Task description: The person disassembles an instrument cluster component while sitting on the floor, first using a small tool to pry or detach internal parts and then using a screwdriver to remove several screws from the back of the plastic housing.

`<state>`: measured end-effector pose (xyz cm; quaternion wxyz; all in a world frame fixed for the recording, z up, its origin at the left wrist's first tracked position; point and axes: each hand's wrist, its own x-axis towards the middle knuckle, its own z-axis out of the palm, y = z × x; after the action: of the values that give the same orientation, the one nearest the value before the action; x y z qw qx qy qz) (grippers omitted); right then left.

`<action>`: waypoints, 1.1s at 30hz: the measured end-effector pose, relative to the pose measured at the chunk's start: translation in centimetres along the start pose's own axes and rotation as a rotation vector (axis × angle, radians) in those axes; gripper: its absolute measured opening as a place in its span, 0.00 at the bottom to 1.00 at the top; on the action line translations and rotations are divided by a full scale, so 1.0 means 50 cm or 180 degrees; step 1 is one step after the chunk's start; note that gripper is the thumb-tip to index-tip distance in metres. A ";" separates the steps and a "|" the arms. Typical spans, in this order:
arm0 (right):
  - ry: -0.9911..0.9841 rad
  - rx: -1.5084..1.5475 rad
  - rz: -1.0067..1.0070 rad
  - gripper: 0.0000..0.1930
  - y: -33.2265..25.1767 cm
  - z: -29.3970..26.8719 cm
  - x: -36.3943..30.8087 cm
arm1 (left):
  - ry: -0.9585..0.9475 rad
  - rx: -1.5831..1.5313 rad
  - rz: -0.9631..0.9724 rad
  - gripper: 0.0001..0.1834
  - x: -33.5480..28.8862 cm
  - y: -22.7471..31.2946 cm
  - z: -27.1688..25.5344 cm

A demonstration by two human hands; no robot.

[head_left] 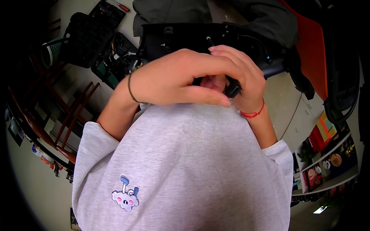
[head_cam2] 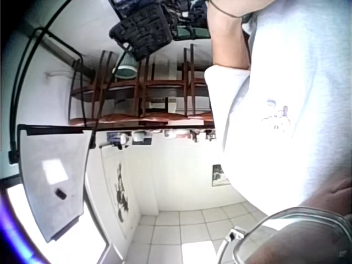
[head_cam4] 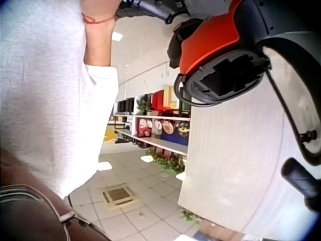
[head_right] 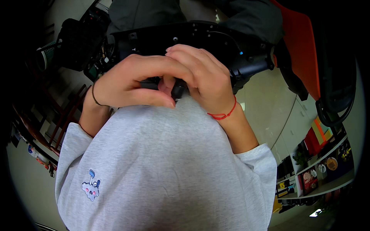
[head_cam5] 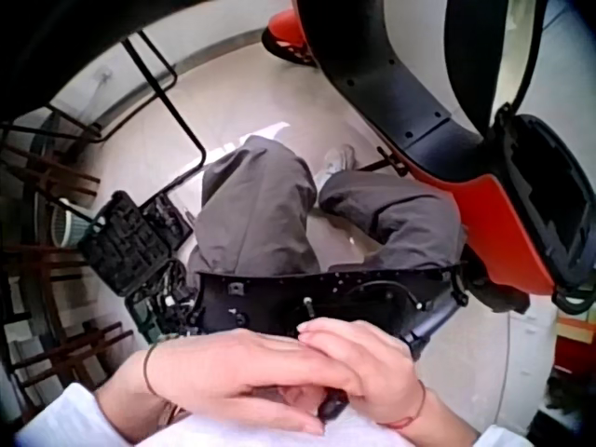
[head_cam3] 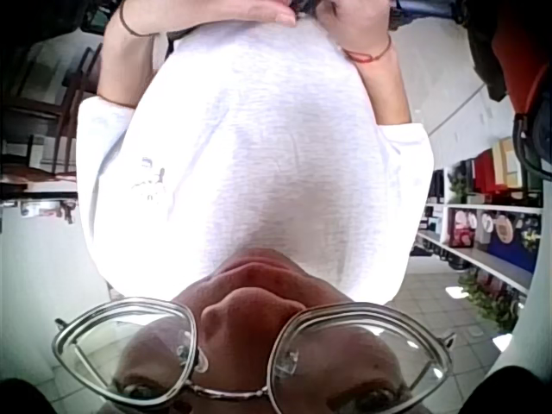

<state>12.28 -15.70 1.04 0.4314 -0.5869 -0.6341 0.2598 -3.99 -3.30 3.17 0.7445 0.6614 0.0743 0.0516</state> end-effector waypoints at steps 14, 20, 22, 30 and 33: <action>-0.0263 0.0044 0.0018 0.21 0.012 -0.014 -0.005 | -0.0275 0.1403 0.0640 0.23 0.044 0.021 -0.037; -0.0247 0.0075 0.0094 0.24 0.012 0.028 0.000 | 0.0532 0.1576 0.0732 0.23 0.002 -0.008 0.010; -0.0243 0.0004 0.0067 0.23 0.013 0.028 0.001 | 0.0579 0.1374 0.0614 0.22 -0.007 -0.011 0.013; -0.0242 0.0193 0.0051 0.22 0.019 0.029 -0.003 | 0.0816 0.0905 0.0369 0.20 -0.029 -0.028 0.031; 0.0046 0.0024 0.0282 0.23 0.049 -0.027 0.004 | 0.0843 0.1088 0.0438 0.22 -0.029 -0.031 0.033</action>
<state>14.74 -15.32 -0.31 0.4261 -0.6146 -0.6034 0.2768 -5.17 -5.34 1.89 0.6001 0.7690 0.1338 0.1752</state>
